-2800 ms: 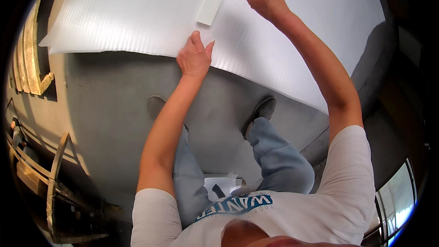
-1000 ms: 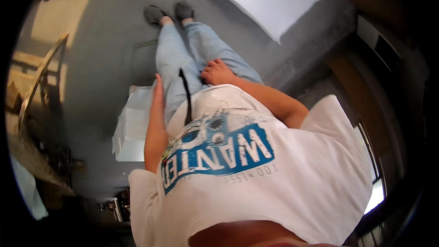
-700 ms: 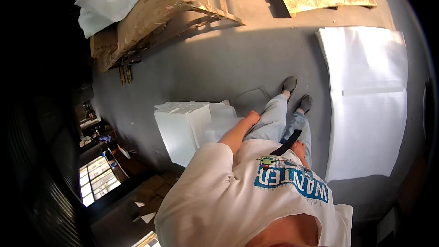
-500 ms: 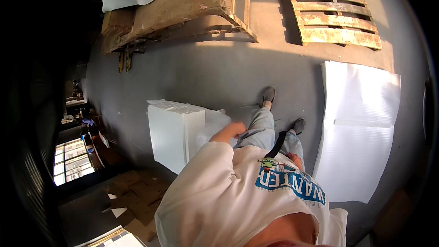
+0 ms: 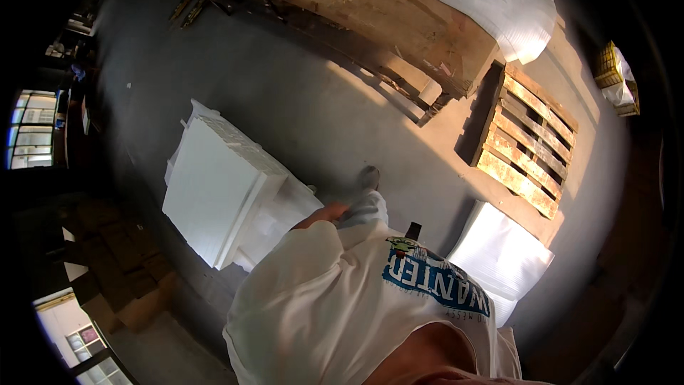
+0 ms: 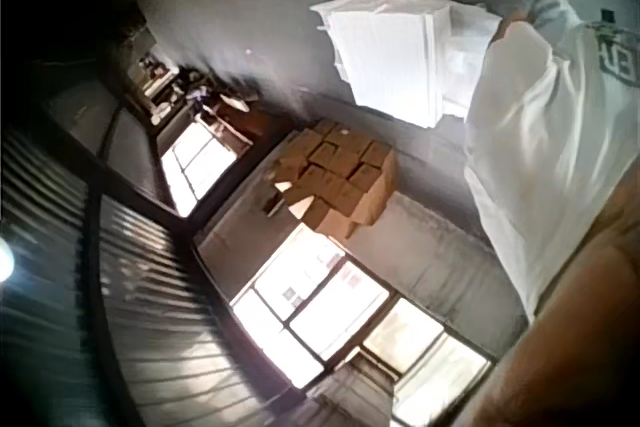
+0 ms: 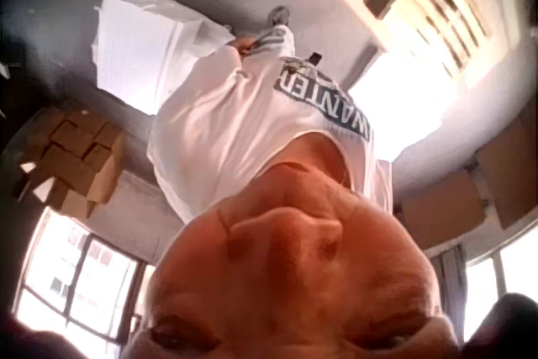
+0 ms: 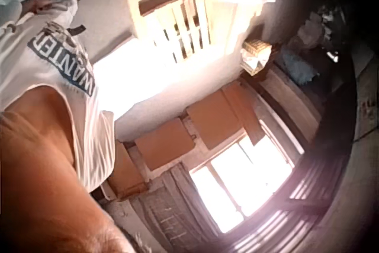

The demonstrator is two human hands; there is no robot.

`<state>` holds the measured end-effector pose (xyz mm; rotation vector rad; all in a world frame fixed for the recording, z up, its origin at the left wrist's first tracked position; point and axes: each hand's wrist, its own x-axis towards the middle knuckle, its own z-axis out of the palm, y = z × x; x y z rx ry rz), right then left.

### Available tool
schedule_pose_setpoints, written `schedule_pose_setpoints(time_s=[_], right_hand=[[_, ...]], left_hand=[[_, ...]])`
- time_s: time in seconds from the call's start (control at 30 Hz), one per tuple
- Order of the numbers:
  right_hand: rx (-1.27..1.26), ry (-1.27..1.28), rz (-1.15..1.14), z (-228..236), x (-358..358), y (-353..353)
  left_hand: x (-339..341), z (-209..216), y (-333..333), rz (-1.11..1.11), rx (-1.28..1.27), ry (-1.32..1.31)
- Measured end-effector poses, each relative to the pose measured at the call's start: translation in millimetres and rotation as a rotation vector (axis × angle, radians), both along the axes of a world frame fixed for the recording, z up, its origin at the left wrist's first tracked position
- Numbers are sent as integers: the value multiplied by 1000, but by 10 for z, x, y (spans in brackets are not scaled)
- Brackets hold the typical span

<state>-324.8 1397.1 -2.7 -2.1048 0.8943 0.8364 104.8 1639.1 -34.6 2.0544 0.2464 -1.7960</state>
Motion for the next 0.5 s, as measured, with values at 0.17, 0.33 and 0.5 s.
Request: schedule_pose_setpoints(time_s=[0.17,0.33,0.5], right_hand=[[-104,99,364,121,1060,-672],[22,-385,211,856,2327,-1249],[17,-473,125,1063,3281,-1387]], left_hand=[[269,-371,286,-369,-314,-99],[61,-774,214,-23,-50,-7],[785,-573,0,-403,-130,-79]])
